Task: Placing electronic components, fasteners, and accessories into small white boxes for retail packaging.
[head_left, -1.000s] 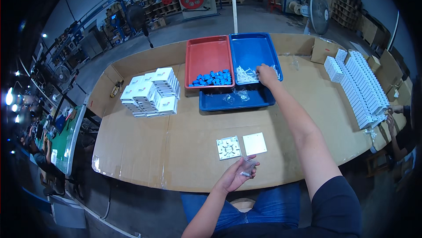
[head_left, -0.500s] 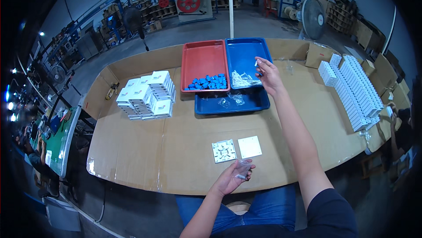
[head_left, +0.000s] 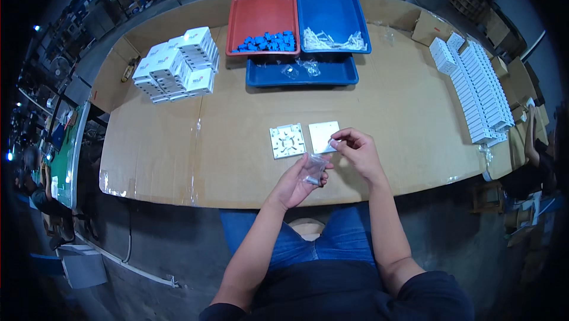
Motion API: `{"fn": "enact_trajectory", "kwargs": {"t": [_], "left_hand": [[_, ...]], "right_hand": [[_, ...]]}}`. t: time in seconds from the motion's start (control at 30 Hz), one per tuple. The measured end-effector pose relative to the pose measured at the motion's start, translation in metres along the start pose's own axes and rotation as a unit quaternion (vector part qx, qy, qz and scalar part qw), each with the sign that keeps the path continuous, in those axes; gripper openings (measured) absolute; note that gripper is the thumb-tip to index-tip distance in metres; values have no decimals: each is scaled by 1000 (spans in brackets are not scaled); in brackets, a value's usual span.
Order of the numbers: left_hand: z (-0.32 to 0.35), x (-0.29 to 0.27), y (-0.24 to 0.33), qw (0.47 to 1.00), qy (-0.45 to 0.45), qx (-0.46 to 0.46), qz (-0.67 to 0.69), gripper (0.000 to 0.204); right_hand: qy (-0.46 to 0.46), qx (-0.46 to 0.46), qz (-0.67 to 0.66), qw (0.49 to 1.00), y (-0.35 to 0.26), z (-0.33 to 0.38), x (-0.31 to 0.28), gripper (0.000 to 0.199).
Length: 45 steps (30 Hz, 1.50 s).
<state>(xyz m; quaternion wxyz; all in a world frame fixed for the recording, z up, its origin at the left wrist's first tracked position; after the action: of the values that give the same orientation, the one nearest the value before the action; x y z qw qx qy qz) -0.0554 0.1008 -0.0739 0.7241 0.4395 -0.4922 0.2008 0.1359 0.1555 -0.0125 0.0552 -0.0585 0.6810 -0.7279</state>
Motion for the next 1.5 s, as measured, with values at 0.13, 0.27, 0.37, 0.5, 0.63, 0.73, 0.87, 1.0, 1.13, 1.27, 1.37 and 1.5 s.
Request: {"fn": "enact_trajectory", "kwargs": {"t": [0.13,0.27,0.37,0.5,0.63,0.73,0.87,1.0,1.13,1.27,1.37,1.5], "left_hand": [[4,2,-1,1000,-11,7,-1,55],[5,4,-3,999,-16,0,-27,52],[6,3,-1,999,-7,11,-36,48],[9,-1,-4,999,10,20,-39,45],[8,0,-2,999,-19,19,-47,46],[8,4,-1,999,-28,11,-20,47],[6,-1,-3,999,-36,3,-6,48],[6,-13,-7,999,-11,27,-31,48],[7,-1,-4,999,-19,13,-27,47],[7,1,-1,1000,-20,9,11,46],[4,-3,-4,999,-38,15,-15,44],[5,-8,-4,998,-31,23,-48,46]], "right_hand": [[-72,40,151,985,-19,16,8,13],[-191,-75,208,956,-25,1,5,12],[-270,-26,198,942,-33,-10,11,11],[-358,92,232,900,-28,-16,26,12],[-406,94,220,882,-27,-15,25,14],[-326,-9,185,927,-32,-14,19,20],[-333,38,199,921,-29,-13,18,32],[-385,151,261,872,-28,1,39,42],[-337,101,200,915,-25,-3,21,48],[-335,58,197,920,-27,-14,20,49],[-385,89,216,893,-20,-9,26,50],[-411,89,226,879,-15,-9,29,50]]}}
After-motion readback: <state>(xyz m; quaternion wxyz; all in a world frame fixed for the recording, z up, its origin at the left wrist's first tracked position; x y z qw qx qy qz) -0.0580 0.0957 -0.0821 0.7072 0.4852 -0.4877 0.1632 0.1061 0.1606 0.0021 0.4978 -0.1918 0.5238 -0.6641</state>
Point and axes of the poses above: each hand's wrist, its own z-axis away from the middle knuckle, its own x-axis out of the palm, y = z × x, the point moved 2 cm from there along -z, towards the middle knuckle, and after that the axes turned 4 degrees about x, right-handed, at the moved point
